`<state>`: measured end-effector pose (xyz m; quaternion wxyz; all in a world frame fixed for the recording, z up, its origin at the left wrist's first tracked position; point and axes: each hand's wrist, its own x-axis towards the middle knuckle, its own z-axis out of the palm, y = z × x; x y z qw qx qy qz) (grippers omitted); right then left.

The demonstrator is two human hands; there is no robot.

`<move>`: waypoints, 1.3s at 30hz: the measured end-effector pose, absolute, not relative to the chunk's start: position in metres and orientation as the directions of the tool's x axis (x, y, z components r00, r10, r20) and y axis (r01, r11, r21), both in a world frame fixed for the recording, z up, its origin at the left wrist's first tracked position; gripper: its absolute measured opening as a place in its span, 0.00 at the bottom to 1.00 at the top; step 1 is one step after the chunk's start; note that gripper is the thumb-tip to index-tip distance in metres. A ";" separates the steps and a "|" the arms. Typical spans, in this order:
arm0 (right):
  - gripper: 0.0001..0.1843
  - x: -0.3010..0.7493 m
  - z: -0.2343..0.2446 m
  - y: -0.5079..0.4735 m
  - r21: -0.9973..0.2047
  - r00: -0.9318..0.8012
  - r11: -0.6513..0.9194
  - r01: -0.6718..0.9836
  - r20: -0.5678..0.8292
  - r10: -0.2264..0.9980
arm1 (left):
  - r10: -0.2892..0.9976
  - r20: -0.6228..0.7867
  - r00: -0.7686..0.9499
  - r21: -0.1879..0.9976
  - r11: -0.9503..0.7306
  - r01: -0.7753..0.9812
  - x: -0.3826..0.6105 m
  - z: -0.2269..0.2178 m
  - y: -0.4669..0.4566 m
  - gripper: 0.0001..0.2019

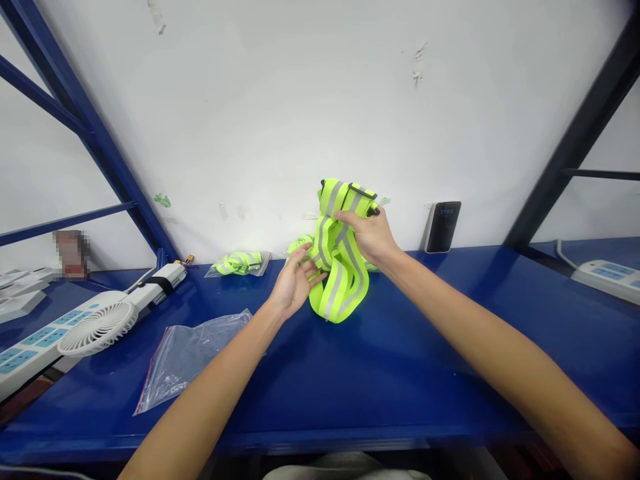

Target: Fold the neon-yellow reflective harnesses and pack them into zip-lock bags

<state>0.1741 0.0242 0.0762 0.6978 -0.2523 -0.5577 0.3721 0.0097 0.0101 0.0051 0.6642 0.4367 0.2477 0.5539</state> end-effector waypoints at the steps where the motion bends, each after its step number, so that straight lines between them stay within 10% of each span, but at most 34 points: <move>1: 0.08 0.173 0.075 0.024 -0.765 0.121 0.605 -0.221 0.594 0.795 | 0.948 0.170 0.270 0.871 -0.017 -0.491 0.011 0.005 0.009 0.20; 9: 0.10 0.167 0.072 0.022 -0.757 0.146 0.624 -0.195 0.607 0.781 | 0.964 0.226 0.138 0.920 -0.165 -0.355 0.017 -0.006 0.011 0.35; 22: 0.10 0.171 0.074 0.021 -0.798 0.037 0.509 -0.321 0.527 0.849 | 0.948 0.270 0.166 0.938 -0.221 -0.267 0.009 -0.004 0.015 0.19; 28: 0.11 0.174 0.084 0.009 -0.846 -0.159 0.419 -0.330 0.488 0.858 | 0.946 0.246 0.210 0.959 -0.206 -0.193 0.008 -0.002 0.013 0.42; 33: 0.10 0.177 0.087 0.002 -0.837 -0.328 0.488 -0.248 0.547 0.770 | 0.895 0.364 0.256 0.912 -0.399 0.097 0.003 0.001 0.011 0.17; 36: 0.08 0.176 0.090 -0.002 -0.808 -0.341 0.548 -0.215 0.588 0.733 | 0.836 0.537 0.114 0.764 -0.540 0.353 0.000 0.006 0.007 0.17; 39: 0.09 0.172 0.095 -0.012 -0.811 -0.355 0.497 -0.311 0.584 0.730 | 0.810 0.553 0.193 0.777 -0.586 0.232 0.000 0.011 0.002 0.16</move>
